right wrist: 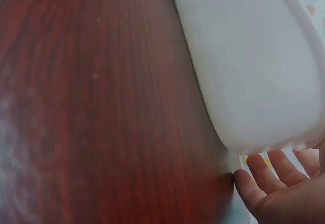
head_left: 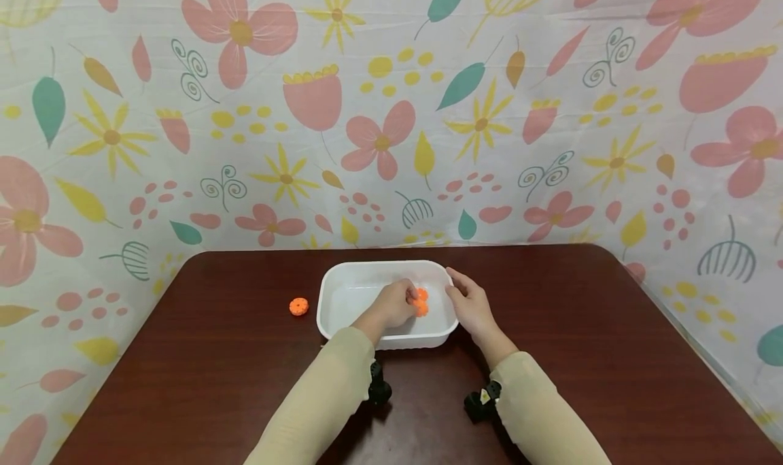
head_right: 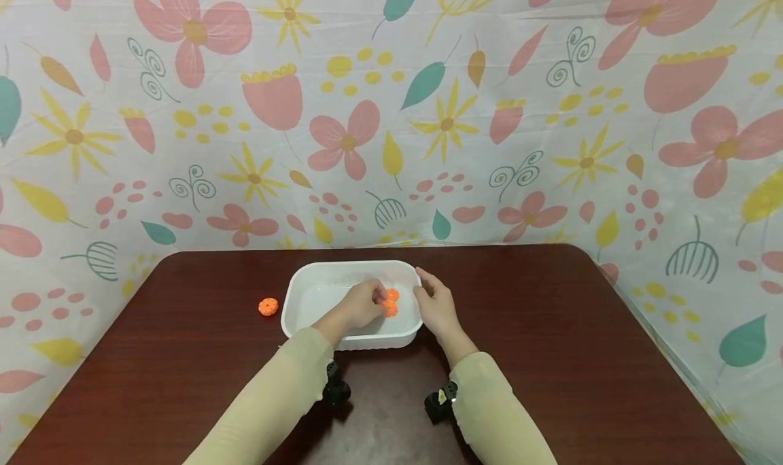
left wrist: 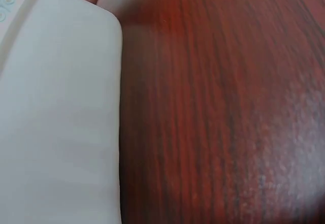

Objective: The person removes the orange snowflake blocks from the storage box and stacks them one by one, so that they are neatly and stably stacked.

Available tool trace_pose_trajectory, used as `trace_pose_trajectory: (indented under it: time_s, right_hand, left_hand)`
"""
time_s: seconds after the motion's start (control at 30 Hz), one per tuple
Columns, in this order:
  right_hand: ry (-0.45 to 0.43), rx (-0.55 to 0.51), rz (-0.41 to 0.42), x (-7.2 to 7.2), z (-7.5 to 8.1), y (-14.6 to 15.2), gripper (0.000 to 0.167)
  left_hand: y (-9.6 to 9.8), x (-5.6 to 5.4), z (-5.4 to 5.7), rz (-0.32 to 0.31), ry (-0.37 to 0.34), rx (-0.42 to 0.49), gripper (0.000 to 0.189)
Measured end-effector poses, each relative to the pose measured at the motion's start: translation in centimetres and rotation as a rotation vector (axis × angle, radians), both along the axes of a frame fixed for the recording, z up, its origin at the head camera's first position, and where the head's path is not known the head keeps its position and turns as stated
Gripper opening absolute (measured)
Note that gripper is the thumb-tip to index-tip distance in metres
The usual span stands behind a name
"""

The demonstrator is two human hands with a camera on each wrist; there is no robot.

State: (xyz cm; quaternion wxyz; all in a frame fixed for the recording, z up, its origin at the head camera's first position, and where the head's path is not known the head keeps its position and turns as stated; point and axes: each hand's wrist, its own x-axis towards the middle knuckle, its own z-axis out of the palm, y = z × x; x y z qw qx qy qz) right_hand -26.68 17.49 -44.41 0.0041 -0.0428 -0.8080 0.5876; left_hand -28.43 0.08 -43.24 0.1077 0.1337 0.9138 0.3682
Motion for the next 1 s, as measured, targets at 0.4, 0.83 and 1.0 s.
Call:
trace_pose_trajectory:
  time_s: [0.4,0.83,1.0]
  right_hand:
    - [0.000,0.011,0.006,0.2,0.3,-0.1,0.044]
    - [-0.004,0.007,0.012,0.2,0.2,0.0,0.043]
    - [-0.005,0.014,0.008,0.3,0.4,0.0,0.044]
  left_hand:
    - [-0.5,0.2,0.7,0.076,-0.072,0.163,0.014]
    - [-0.6,0.5,1.4,0.093,-0.059,0.227,0.012]
    - [-0.9,0.6,1.5,0.091,-0.034,0.239,0.012]
